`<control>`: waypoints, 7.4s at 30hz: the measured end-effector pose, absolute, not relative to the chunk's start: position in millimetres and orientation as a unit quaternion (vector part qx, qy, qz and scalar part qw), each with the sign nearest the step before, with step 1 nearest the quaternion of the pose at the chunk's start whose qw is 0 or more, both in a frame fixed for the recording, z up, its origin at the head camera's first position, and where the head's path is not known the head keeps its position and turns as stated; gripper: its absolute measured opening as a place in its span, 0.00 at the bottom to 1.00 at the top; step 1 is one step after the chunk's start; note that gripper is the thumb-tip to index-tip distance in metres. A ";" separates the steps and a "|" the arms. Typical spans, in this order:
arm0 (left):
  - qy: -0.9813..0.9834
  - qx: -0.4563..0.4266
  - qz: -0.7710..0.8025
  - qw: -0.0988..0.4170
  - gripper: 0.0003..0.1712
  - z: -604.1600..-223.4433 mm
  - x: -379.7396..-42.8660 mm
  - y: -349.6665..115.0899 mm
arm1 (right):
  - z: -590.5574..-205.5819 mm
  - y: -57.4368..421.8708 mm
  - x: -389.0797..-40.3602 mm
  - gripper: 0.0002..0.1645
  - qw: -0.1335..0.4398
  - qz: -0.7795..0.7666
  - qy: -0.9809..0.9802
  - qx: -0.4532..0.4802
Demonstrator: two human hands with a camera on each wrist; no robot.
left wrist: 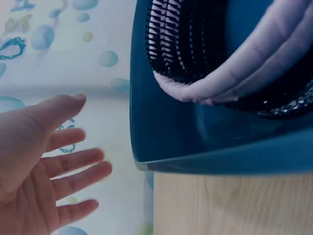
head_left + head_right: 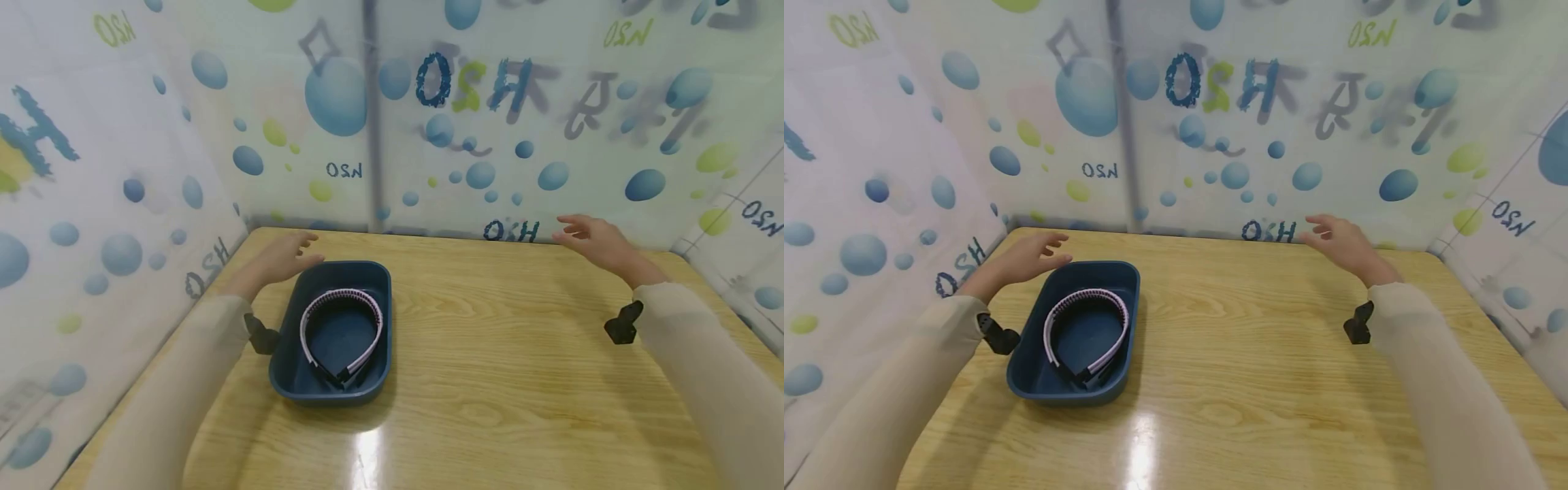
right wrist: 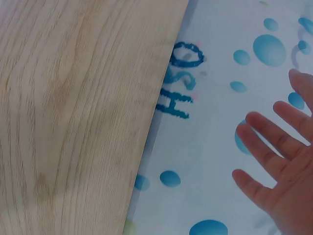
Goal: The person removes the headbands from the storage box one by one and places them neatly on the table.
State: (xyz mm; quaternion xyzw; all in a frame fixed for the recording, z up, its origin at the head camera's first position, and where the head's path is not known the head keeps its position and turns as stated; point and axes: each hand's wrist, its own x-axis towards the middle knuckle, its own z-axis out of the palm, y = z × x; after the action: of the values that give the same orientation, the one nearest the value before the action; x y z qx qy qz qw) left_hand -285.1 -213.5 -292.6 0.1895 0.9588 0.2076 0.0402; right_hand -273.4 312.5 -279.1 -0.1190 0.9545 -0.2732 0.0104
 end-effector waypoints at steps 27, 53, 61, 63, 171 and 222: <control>0.943 0.188 0.275 -0.025 0.16 -301.7 -232.1 -229.1 | -294.1 215.6 -270.6 0.24 0.013 -0.366 0.898 -0.246; 0.917 0.145 0.371 -0.018 0.22 -343.6 -206.6 -243.0 | -302.5 126.2 -285.4 0.22 0.066 -0.394 0.859 -0.321; 0.883 0.149 0.444 0.008 0.23 -348.5 -204.6 -245.8 | -305.1 110.7 -288.5 0.22 0.072 -0.400 0.850 -0.335; 0.878 0.136 0.458 0.020 0.24 -349.6 -203.9 -246.1 | -304.7 106.2 -288.1 0.21 0.074 -0.400 0.850 -0.336; 0.855 0.061 0.511 0.065 0.28 -348.1 -197.8 -241.7 | -305.6 8.1 -302.4 0.13 0.193 -0.229 0.851 -0.431; 0.846 0.074 0.525 0.050 0.28 -352.4 -197.8 -243.6 | -267.3 85.6 -314.2 0.13 0.120 -0.284 0.882 -0.357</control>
State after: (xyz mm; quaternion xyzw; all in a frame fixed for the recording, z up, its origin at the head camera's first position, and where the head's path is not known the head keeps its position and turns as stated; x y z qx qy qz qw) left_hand -197.8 -243.6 -352.4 0.0740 0.8463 0.5251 0.0504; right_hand -314.2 85.6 -267.3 -0.3570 0.8819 -0.2836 0.1201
